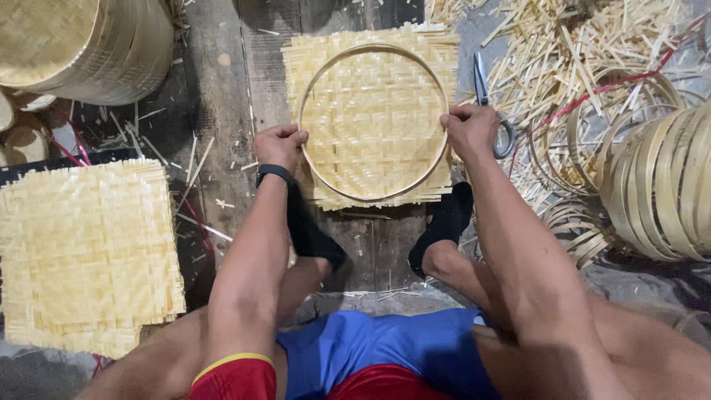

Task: The person places a circular bamboo rim onto a woven bamboo mat, presses it down, and trims the excess bamboo with shears before fitting the pieces together using a circular wooden mold.

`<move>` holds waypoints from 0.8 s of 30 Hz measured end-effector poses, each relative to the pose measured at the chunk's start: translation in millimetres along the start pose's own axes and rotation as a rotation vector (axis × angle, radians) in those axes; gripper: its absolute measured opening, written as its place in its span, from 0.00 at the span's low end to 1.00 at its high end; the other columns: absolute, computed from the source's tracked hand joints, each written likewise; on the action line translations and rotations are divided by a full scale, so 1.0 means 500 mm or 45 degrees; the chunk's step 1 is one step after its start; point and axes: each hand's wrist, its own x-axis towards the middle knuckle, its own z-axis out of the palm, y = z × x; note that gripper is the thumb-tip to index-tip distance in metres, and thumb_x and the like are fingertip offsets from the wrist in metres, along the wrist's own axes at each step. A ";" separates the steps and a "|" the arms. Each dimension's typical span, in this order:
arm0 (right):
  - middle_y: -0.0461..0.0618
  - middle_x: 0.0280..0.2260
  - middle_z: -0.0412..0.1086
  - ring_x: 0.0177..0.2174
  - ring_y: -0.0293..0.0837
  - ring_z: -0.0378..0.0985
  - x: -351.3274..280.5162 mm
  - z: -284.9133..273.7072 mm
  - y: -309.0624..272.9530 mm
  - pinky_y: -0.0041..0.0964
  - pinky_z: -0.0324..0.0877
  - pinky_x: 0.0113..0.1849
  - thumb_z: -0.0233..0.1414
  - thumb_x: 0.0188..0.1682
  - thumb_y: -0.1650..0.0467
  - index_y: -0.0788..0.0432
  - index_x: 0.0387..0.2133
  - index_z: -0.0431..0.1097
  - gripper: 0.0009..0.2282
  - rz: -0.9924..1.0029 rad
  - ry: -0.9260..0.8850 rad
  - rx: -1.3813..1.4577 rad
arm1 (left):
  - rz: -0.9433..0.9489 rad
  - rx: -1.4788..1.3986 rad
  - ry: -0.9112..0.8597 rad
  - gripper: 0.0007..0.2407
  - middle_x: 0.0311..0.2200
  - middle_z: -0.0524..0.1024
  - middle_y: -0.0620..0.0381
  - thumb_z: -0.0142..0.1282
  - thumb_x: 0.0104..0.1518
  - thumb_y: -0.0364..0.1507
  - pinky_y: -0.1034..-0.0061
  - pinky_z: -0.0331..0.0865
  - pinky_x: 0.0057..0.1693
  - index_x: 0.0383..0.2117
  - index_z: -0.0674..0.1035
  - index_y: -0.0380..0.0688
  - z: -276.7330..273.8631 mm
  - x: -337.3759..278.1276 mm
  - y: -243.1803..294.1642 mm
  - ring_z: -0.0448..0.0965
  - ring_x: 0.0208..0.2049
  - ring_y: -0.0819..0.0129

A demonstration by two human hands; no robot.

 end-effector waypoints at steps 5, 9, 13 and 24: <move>0.54 0.27 0.79 0.26 0.41 0.81 0.004 0.007 0.015 0.35 0.75 0.34 0.66 0.39 0.71 0.62 0.33 0.82 0.10 -0.064 0.016 -0.048 | -0.136 -0.112 -0.088 0.10 0.28 0.84 0.53 0.71 0.46 0.20 0.78 0.79 0.34 0.34 0.85 0.34 -0.003 0.012 0.005 0.84 0.27 0.71; 0.54 0.26 0.79 0.26 0.42 0.80 0.011 0.008 0.026 0.35 0.74 0.34 0.66 0.40 0.71 0.62 0.34 0.81 0.09 -0.076 -0.031 -0.049 | -0.256 -0.144 -0.149 0.10 0.27 0.84 0.53 0.71 0.45 0.19 0.77 0.76 0.31 0.34 0.85 0.35 -0.006 0.029 0.013 0.82 0.25 0.71; 0.53 0.27 0.79 0.26 0.39 0.80 0.018 0.011 0.043 0.33 0.75 0.34 0.66 0.41 0.72 0.62 0.34 0.81 0.09 -0.086 -0.027 0.033 | -0.151 -0.139 -0.137 0.09 0.26 0.83 0.56 0.70 0.46 0.20 0.78 0.75 0.29 0.33 0.84 0.37 0.002 0.028 -0.002 0.81 0.24 0.73; 0.50 0.28 0.79 0.28 0.37 0.80 0.046 0.014 0.102 0.33 0.74 0.34 0.66 0.41 0.72 0.64 0.32 0.81 0.08 -0.016 -0.153 0.047 | -0.248 -0.130 -0.212 0.08 0.26 0.83 0.57 0.71 0.48 0.23 0.81 0.77 0.33 0.33 0.85 0.37 -0.015 0.053 -0.041 0.82 0.25 0.75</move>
